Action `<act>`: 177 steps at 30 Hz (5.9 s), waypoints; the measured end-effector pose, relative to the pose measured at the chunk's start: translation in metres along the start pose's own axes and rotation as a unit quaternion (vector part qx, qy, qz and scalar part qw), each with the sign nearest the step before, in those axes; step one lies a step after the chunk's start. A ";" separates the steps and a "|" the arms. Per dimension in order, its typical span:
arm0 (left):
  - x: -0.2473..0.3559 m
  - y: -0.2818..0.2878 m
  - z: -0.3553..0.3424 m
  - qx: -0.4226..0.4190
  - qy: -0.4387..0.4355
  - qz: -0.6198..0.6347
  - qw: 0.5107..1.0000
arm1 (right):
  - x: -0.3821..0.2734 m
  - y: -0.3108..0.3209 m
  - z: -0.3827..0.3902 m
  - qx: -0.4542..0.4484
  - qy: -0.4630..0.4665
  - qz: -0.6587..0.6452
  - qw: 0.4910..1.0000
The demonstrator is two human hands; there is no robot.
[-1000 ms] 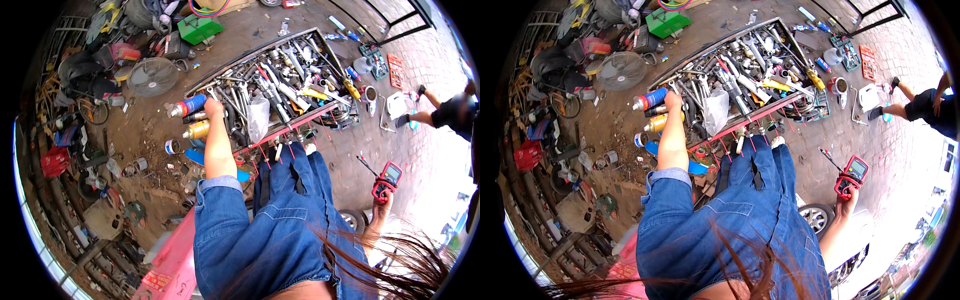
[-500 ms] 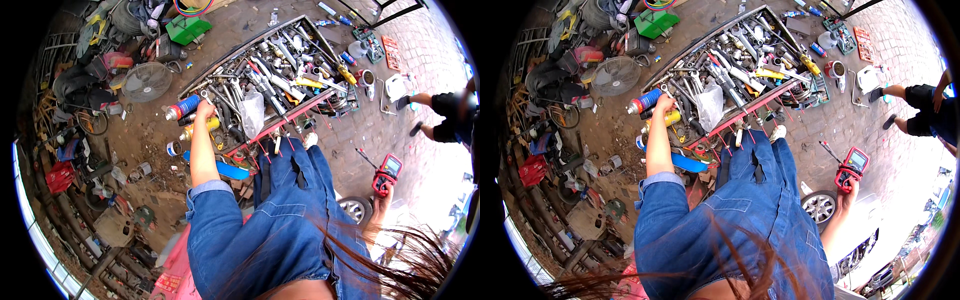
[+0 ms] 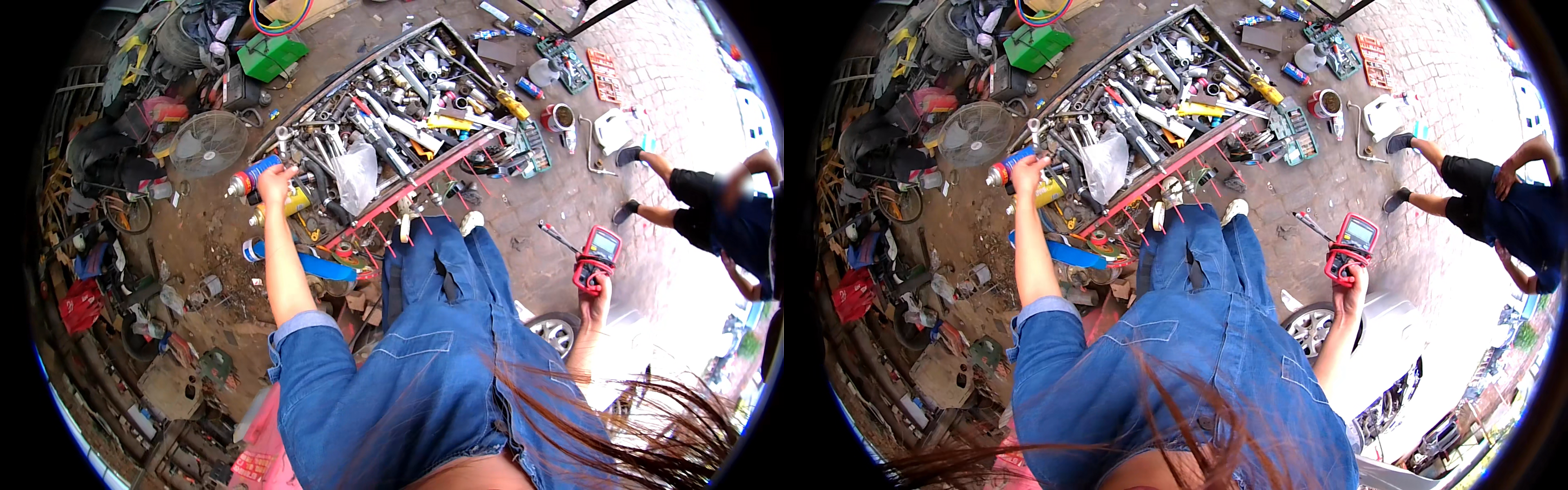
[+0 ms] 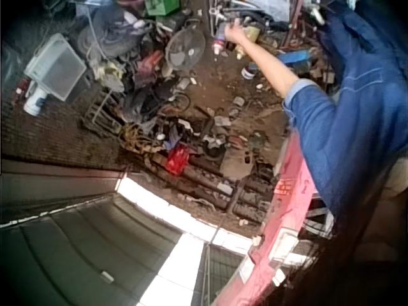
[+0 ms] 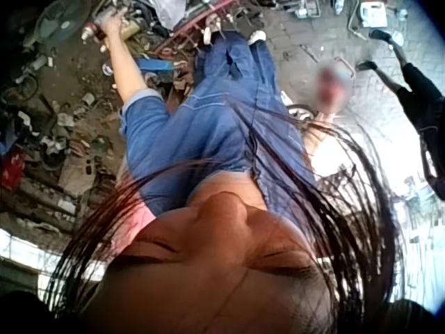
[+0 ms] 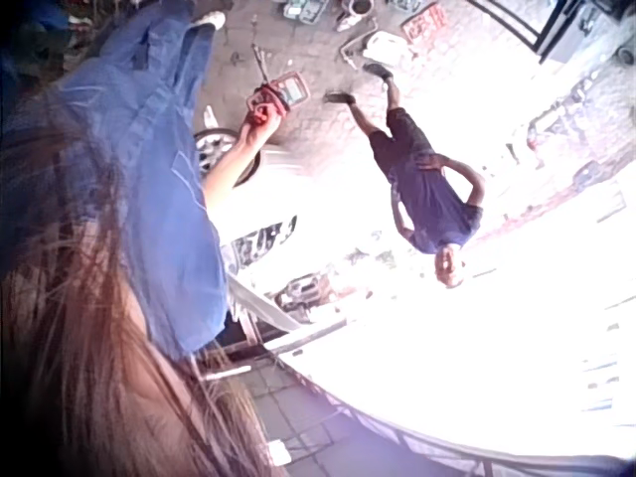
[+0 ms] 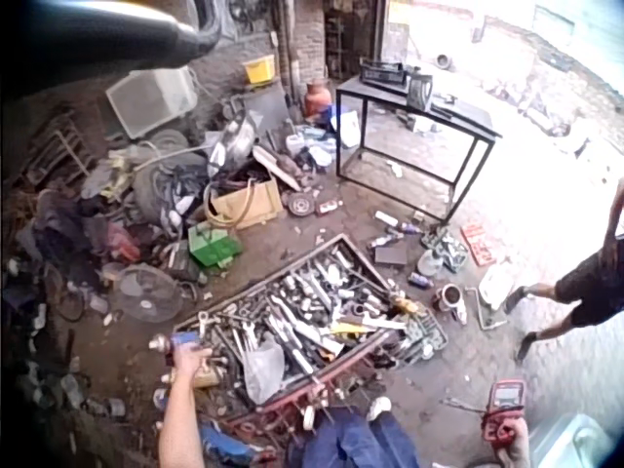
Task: The person handles a multimeter and probes, then selects a vernier caliper and a metal component from a tool cart and performs measurements.
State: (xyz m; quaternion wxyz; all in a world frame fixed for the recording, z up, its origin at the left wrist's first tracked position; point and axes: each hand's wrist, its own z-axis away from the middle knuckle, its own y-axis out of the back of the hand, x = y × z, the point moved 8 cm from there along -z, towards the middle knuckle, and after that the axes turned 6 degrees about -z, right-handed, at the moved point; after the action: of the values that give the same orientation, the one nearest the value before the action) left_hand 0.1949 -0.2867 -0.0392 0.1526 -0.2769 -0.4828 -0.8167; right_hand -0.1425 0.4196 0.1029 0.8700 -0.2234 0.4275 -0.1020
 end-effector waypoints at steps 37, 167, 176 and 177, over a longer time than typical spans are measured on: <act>0.015 -0.363 0.337 0.039 0.092 0.392 0.914 | -0.038 0.133 -0.035 -0.043 -0.010 0.011 0.999; 0.291 -0.050 0.496 0.005 -0.582 0.483 0.654 | -0.026 0.087 -0.058 -0.125 -0.040 0.109 0.985; 0.378 0.001 0.594 -0.026 -0.796 0.519 0.311 | -0.015 0.084 -0.054 -0.123 -0.026 0.084 0.988; 0.385 0.001 0.597 -0.011 -0.814 0.510 0.278 | -0.016 0.087 -0.050 -0.120 -0.023 0.080 0.989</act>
State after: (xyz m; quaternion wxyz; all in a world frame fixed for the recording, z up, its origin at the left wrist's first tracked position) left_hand 0.0697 0.2414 0.4195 0.0623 -0.9897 -0.1080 0.0710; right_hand -0.1932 0.4865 0.0457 0.8518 -0.2937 0.4331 0.0249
